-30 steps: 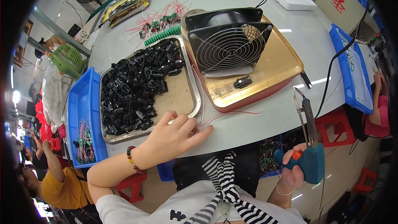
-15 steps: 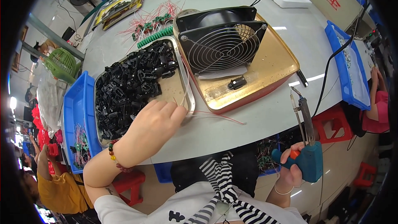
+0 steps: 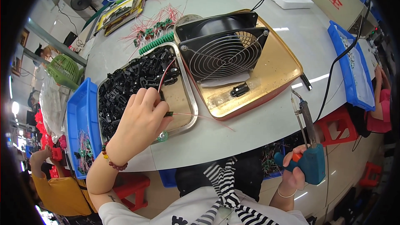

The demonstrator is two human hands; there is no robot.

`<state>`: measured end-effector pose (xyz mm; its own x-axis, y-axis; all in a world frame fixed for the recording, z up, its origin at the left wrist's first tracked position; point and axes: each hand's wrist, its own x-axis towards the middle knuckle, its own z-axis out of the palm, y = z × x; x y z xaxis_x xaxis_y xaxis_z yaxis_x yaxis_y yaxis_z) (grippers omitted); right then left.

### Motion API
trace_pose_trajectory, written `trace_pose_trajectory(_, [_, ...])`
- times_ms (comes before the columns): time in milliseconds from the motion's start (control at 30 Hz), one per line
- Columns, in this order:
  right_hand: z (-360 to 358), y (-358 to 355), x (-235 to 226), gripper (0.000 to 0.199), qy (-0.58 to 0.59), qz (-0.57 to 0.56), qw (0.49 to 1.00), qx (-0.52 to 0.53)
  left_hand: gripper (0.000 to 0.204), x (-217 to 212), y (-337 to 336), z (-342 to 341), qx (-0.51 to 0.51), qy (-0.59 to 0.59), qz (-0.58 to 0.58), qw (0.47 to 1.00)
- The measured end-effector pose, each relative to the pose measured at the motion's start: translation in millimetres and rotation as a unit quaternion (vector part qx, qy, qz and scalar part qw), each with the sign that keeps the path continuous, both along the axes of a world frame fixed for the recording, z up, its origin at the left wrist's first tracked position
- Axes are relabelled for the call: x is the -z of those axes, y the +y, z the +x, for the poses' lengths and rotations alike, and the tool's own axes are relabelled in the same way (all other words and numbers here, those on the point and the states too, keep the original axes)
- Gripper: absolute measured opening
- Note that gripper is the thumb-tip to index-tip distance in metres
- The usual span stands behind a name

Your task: The person solders wires and plastic parts onto a circuit board using a soldering gun, tweezers, and a utility knife at an industrial workbench.

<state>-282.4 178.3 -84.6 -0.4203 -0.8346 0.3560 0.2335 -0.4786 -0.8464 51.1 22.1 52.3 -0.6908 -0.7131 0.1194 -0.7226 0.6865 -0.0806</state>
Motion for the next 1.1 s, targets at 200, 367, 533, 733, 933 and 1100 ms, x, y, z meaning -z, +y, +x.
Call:
trace_pose_trajectory(200, [-1, -1, -3, 0.060, -0.013, 0.021, 1.000, -0.012, 0.017, -8, -7, 2, 0.062, 0.104, 0.128, 0.984])
trace_pose_trajectory(367, [0, -3, -7, 0.059, -0.015, 0.026, 1.000, -0.010, 0.016, -6, -13, 0, 0.065, 0.143, 0.208, 0.965])
trace_pose_trajectory(533, [0, -2, -8, 0.059, -0.013, 0.038, 0.999, -0.016, 0.016, 4, -12, -6, -0.040, 0.238, 0.294, 0.925])
trace_pose_trajectory(733, [-2, -2, -3, 0.060, 0.005, 0.027, 0.999, -0.032, 0.015, 23, -11, -4, -0.031, 0.280, 0.319, 0.905])
trace_pose_trajectory(933, [8, -4, -18, 0.055, -0.021, 0.080, 0.996, -0.030, 0.021, 22, -6, 3, -0.053, 0.266, 0.341, 0.900])
trace_pose_trajectory(1100, [-5, 17, -12, 0.056, -0.042, 0.085, 0.996, -0.003, 0.027, 16, -20, -21, -0.002, 0.232, 0.285, 0.930])
